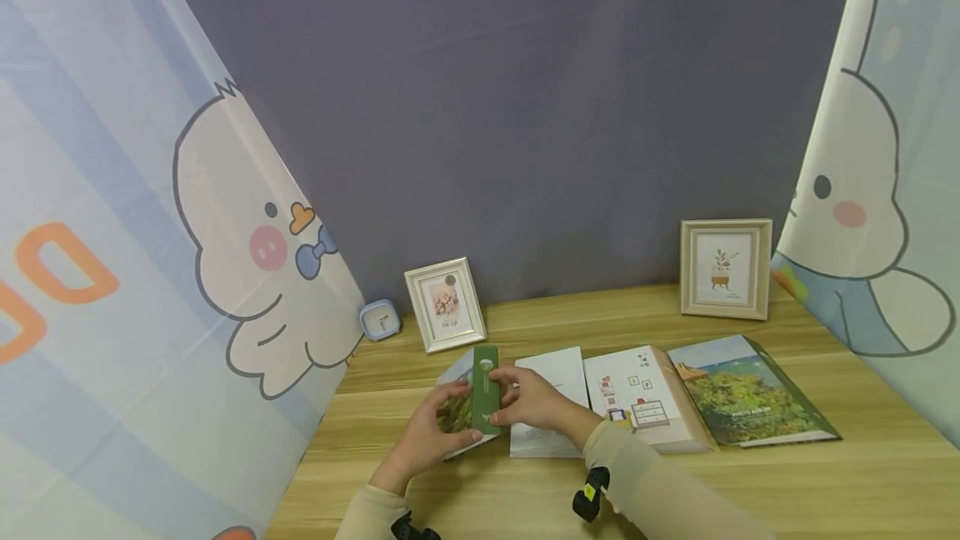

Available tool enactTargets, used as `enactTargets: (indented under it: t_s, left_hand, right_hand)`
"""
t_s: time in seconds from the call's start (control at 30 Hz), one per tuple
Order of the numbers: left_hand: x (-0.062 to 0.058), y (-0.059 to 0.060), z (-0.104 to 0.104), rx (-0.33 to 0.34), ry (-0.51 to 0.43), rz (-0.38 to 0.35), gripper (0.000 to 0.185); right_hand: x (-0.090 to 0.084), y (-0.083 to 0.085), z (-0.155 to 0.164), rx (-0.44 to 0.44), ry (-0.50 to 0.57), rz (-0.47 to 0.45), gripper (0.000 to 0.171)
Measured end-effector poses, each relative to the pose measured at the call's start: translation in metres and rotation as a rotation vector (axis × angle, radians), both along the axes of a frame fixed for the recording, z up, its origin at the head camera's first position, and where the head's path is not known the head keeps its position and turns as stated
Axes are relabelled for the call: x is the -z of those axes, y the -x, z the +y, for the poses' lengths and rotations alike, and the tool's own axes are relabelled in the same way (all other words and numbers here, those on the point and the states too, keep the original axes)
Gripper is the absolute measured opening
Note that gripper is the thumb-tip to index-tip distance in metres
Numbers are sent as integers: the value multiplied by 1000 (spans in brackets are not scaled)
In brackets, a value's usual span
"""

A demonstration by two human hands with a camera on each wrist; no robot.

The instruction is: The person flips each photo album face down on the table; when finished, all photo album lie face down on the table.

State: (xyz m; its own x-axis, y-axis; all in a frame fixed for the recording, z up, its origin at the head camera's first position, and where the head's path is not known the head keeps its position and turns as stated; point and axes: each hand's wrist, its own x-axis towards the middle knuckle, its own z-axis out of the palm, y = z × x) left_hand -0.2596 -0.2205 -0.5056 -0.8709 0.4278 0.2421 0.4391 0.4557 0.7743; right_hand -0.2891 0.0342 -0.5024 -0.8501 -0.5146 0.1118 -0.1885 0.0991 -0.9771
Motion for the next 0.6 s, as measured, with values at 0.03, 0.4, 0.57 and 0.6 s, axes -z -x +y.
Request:
enactTargets:
  t_s: [0.03, 0.4, 0.57, 0.6]
  left_hand:
    - [0, 0, 0, 6, 8, 1, 68]
    - [5, -1, -4, 43, 84, 15, 66]
    - [7, -1, -6, 44, 86, 18, 66]
    - [7, -1, -6, 43, 89, 17, 66]
  right_hand:
    - [0, 0, 0, 1, -26, 13, 76]
    - [1, -5, -4, 53, -253, 97, 77]
    - [3, -6, -7, 76, -274, 108, 77]
    - [3, -6, -8, 82, -281, 112, 76]
